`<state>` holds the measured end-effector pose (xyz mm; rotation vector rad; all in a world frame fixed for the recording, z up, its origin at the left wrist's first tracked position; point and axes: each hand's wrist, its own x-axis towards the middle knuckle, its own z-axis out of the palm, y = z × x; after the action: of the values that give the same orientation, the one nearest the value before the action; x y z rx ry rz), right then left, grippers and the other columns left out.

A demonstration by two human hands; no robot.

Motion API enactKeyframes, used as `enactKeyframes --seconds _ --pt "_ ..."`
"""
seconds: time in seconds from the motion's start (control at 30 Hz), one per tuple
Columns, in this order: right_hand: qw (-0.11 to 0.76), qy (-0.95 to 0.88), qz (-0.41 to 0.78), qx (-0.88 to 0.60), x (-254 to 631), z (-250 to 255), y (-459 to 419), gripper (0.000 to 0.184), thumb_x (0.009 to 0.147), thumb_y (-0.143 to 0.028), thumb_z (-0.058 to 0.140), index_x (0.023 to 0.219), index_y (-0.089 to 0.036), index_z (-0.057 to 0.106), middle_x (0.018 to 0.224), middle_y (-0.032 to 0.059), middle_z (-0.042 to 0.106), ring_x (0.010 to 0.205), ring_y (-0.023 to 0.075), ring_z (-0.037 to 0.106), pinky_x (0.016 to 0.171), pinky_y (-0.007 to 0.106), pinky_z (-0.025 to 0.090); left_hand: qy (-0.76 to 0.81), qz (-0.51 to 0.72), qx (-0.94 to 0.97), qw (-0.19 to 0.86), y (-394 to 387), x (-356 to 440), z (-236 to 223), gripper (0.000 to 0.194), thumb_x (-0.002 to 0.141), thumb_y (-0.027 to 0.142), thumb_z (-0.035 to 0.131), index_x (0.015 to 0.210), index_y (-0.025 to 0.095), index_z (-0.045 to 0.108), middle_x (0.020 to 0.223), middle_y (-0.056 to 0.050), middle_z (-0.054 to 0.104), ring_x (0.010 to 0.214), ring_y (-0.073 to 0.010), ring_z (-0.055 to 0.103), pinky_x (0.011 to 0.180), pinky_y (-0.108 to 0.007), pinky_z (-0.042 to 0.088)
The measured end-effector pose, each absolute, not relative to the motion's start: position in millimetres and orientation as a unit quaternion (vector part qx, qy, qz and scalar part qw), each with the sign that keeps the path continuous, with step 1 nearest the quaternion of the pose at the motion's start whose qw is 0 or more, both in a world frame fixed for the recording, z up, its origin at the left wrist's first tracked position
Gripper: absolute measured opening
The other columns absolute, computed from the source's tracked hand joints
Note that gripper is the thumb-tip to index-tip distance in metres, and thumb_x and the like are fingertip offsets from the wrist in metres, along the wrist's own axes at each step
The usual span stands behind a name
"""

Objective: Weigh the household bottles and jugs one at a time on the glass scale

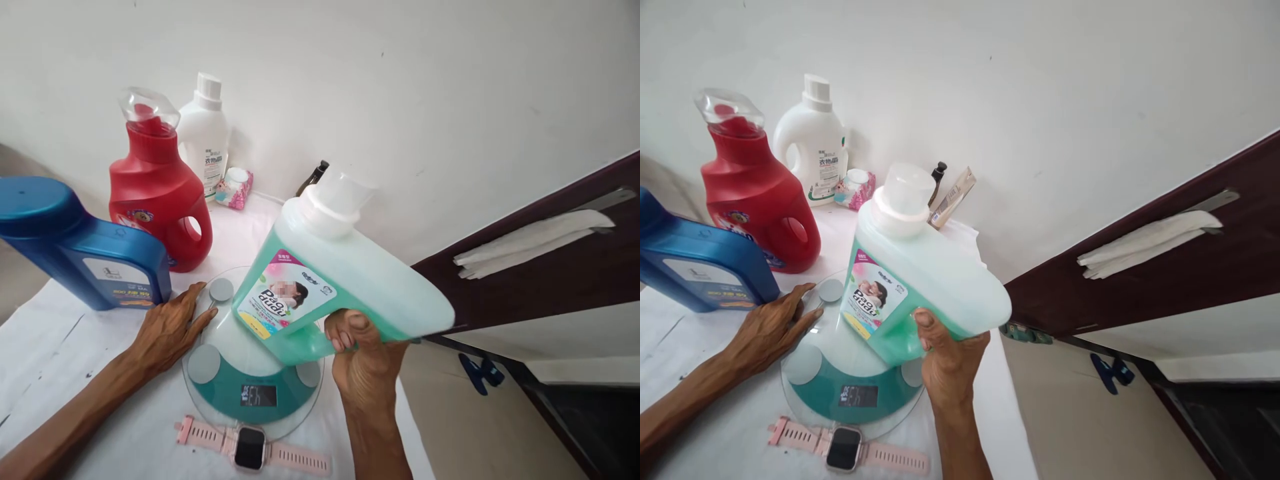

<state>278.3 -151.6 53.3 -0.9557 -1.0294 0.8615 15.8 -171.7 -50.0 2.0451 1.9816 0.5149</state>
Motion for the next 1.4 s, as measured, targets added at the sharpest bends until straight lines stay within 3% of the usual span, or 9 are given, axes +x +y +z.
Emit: enactKeyframes --seconds 0.2,0.33,0.57,0.77,0.9,1.17,1.4 --pt "0.719 -0.395 0.338 -0.461 303 78 -125 0.060 0.063 -0.052 0.097 0.056 -0.022 0.045 0.046 -0.0104 0.035 0.039 0.0044 0.034 0.038 0.020 0.032 0.682 0.190 0.697 0.111 -171 14 -62 0.064 0.108 0.056 0.035 0.145 0.010 0.059 0.097 -0.012 0.081 0.082 -0.0294 0.079 0.069 -0.038 0.058" --pt "0.767 -0.365 0.233 -0.473 334 82 -95 0.057 0.057 -0.044 0.099 0.056 -0.022 0.047 0.047 -0.0105 0.036 0.041 0.0047 0.034 0.037 0.021 0.029 0.683 0.204 0.691 0.120 -171 14 -63 0.067 0.108 0.057 0.034 0.145 0.009 0.060 0.097 -0.012 0.081 0.079 -0.0287 0.079 0.068 -0.039 0.058" --pt "0.772 -0.328 0.136 -0.526 387 57 -10 0.044 0.057 -0.037 0.094 0.054 -0.021 0.054 0.044 -0.0063 0.043 0.039 0.0085 0.036 0.036 0.028 0.026 0.683 0.224 0.687 0.106 -171 16 -64 0.062 0.109 0.058 0.036 0.138 0.012 0.066 0.089 -0.008 0.081 0.074 -0.0280 0.080 0.063 -0.037 0.060" --pt "0.767 -0.296 0.125 -0.556 404 43 60 0.035 0.070 -0.032 0.088 0.062 -0.020 0.056 0.051 -0.0055 0.046 0.043 0.0094 0.038 0.039 0.028 0.026 0.663 0.256 0.701 0.059 -171 14 -75 0.056 0.111 0.058 0.039 0.137 0.017 0.066 0.093 -0.005 0.084 0.068 -0.0223 0.080 0.055 -0.029 0.059" --pt "0.752 -0.293 0.118 -0.578 400 40 101 0.033 0.080 -0.032 0.083 0.064 -0.022 0.055 0.050 -0.0070 0.042 0.044 0.0095 0.036 0.040 0.028 0.026 0.659 0.264 0.703 0.049 -175 11 -82 0.049 0.111 0.056 0.045 0.144 0.024 0.060 0.106 -0.003 0.085 0.075 -0.0212 0.082 0.059 -0.027 0.061" --pt "0.733 -0.301 0.078 -0.604 395 27 155 0.036 0.086 -0.037 0.080 0.067 -0.024 0.053 0.054 -0.0073 0.038 0.048 0.0104 0.034 0.045 0.032 0.028 0.656 0.271 0.702 0.055 -177 11 -92 0.051 0.109 0.057 0.049 0.152 0.029 0.051 0.121 -0.003 0.083 0.082 -0.0215 0.084 0.066 -0.027 0.067" --pt "0.698 -0.328 0.043 -0.635 395 18 178 0.033 0.093 -0.043 0.071 0.074 -0.025 0.051 0.063 -0.0045 0.042 0.052 0.0128 0.039 0.052 0.035 0.038 0.649 0.280 0.706 0.040 -177 14 -86 0.049 0.110 0.051 0.048 0.148 0.020 0.055 0.112 -0.008 0.084 0.073 -0.0219 0.082 0.062 -0.029 0.065"
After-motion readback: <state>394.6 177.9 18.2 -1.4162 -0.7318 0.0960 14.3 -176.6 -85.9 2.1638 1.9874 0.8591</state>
